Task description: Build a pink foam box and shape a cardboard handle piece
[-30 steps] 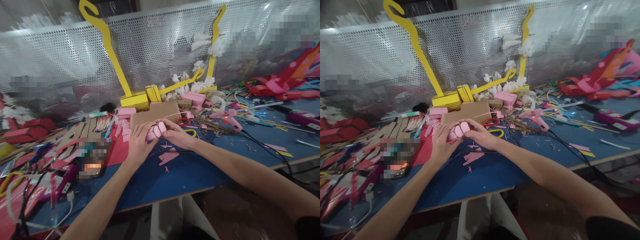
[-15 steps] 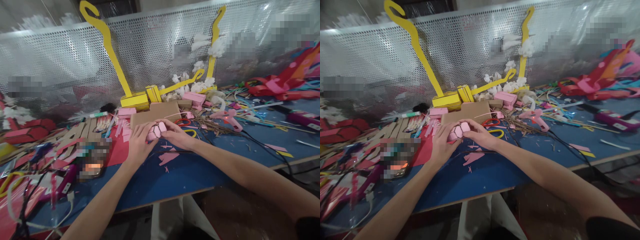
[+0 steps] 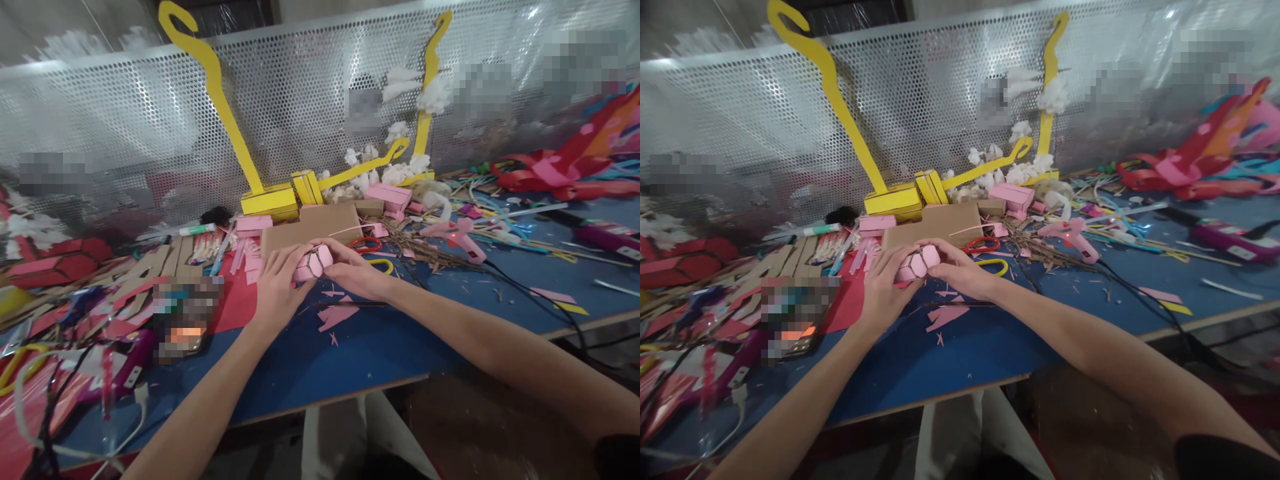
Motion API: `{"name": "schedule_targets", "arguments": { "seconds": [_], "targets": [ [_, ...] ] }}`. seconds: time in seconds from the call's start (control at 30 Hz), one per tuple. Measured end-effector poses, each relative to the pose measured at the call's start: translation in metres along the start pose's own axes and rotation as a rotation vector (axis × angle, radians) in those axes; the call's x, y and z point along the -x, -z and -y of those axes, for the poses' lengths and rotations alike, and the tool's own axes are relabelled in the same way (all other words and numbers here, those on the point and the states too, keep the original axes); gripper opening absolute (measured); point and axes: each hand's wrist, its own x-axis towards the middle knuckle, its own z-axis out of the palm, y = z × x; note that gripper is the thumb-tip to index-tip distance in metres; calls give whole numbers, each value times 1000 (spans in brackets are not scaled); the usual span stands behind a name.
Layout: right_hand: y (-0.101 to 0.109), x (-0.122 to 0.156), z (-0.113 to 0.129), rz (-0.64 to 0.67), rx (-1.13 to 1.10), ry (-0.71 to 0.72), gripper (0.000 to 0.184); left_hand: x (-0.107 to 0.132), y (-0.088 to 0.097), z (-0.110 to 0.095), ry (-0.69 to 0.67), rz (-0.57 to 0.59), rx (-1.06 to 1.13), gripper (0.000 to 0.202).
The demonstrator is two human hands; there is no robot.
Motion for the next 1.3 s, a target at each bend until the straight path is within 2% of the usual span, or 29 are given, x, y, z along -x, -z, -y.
{"name": "schedule_targets", "arguments": {
  "seconds": [0.2, 0.43, 1.0, 1.2, 1.3],
  "targets": [
    [-2, 1, 0, 11, 10, 13, 54, -1, 1, -1, 8, 3, 8, 48],
    [-3, 1, 0, -16, -27, -8, 42, -1, 1, -1, -40, -16, -28, 46],
    [-5, 1, 0, -5, -27, -9, 48, 0, 2, 0, -36, 20, -58, 46],
    [-7, 2, 1, -37, -12, -21, 59, 0, 2, 1, -5, 24, -19, 50],
    [-8, 2, 2, -33, -59, -39, 53, 0, 2, 1, 0, 18, -11, 49]
  ]
}}
